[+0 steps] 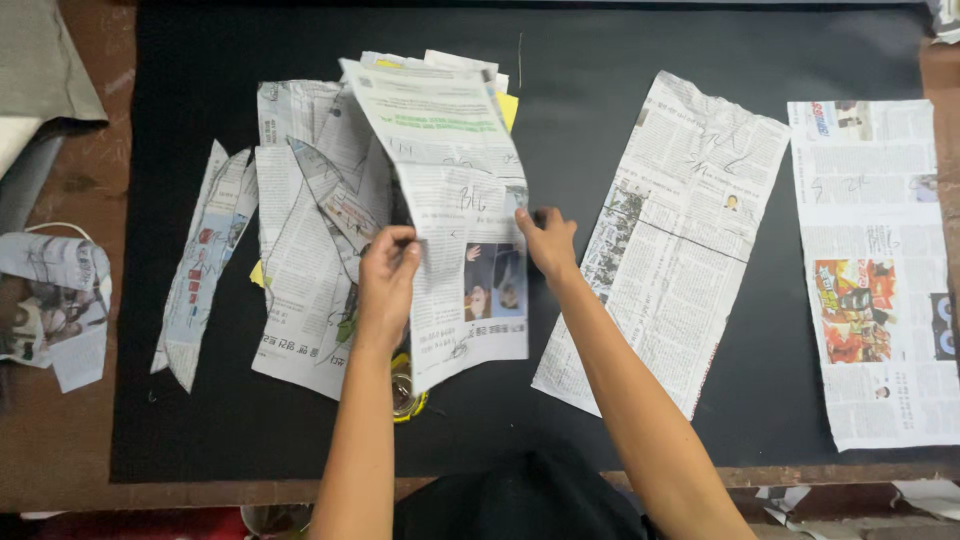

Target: The person uses scissors to cut newspaper sheets along pre-drawn lines on a dark tabletop. After cutting, the person folds the cut strips and stacks them with other cut pieces on the table.

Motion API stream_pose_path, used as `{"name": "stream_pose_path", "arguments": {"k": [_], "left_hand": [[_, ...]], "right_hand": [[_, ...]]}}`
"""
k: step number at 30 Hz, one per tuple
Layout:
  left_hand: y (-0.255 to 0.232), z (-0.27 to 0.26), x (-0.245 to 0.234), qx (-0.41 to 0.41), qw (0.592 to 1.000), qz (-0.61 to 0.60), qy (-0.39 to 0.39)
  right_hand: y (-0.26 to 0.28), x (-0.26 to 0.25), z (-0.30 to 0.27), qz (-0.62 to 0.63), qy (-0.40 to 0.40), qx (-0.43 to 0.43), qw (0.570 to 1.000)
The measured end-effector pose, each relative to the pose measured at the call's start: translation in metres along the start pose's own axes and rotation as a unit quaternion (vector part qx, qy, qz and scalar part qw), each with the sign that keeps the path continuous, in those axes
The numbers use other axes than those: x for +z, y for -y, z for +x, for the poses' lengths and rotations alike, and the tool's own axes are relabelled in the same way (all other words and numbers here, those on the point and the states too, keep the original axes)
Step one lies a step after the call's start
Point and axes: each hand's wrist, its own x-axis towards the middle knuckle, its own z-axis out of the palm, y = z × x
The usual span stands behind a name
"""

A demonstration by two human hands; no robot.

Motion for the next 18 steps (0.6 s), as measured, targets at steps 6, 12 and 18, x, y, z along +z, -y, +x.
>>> {"name": "stream_pose_path", "arguments": {"k": [6,12,18], "left_hand": [[-0.068,-0.016,-0.003,-0.072,0.995,-0.058,0.049],[-0.043,-0.023,0.016,-0.081,0.992,-0.077,0.056],[0.062,-0.047,0.090,-0.174,0.973,-0.012,0.152]], "right_hand": [[0.026,-0.040,-0.020,0.434,0.272,0.136,0.848],[0.022,-0.115,-0.059,0.298,0.113,-0.093,0.943],[-0.055,-0.180,-0.090,0.210,-0.014,-0.035,0.977]]}}
